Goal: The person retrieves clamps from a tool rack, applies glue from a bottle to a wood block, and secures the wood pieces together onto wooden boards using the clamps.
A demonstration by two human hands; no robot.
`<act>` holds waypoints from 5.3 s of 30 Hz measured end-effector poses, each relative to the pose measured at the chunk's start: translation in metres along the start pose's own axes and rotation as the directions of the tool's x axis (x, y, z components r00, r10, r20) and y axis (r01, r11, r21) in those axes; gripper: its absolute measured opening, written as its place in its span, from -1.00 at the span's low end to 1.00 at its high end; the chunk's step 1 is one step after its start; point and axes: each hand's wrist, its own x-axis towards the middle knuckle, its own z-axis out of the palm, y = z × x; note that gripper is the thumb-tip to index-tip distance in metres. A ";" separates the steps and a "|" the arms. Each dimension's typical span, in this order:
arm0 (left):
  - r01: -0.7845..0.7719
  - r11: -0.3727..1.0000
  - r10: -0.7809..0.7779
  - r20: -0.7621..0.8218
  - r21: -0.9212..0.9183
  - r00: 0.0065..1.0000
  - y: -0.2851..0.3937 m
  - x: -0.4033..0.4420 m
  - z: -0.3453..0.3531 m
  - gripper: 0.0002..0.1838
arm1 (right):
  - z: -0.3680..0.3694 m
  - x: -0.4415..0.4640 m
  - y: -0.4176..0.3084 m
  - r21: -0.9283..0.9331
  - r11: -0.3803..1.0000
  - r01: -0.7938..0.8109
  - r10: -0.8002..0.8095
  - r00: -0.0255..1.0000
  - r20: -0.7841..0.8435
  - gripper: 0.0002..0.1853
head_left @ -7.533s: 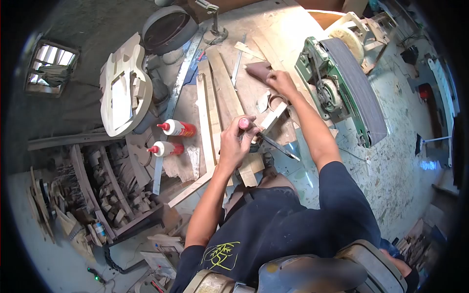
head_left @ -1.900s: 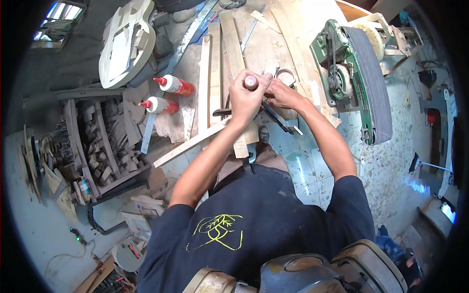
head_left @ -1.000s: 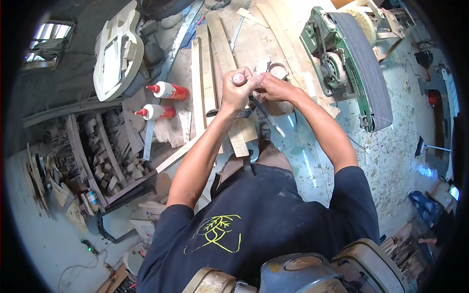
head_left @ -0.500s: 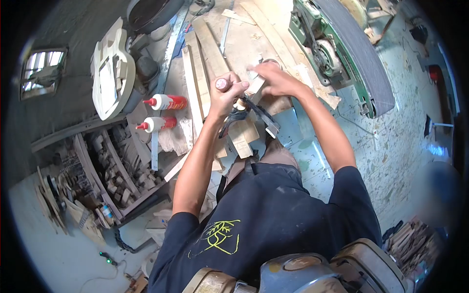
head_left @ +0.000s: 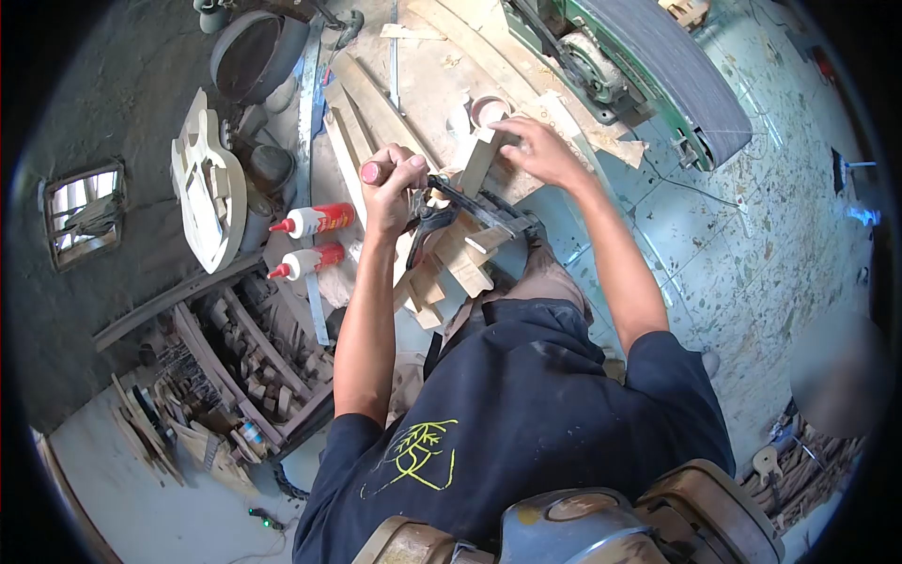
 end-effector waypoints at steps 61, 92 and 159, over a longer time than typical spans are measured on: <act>0.255 0.719 0.088 -0.449 0.646 0.889 -0.008 -0.073 -0.157 -0.48 | 0.064 0.115 -0.145 -0.127 0.992 0.008 0.088 0.674 0.734 -0.37; 0.251 0.506 0.130 -0.361 0.825 0.924 -0.005 -0.042 -0.119 -0.18 | 0.058 0.095 -0.138 -0.133 0.986 0.102 0.000 0.795 0.607 -0.43; 0.270 0.913 0.223 -0.928 0.306 0.299 -0.042 0.017 -0.078 -0.74 | 0.048 0.062 -0.150 -0.094 0.995 -0.028 0.078 0.807 0.586 -0.61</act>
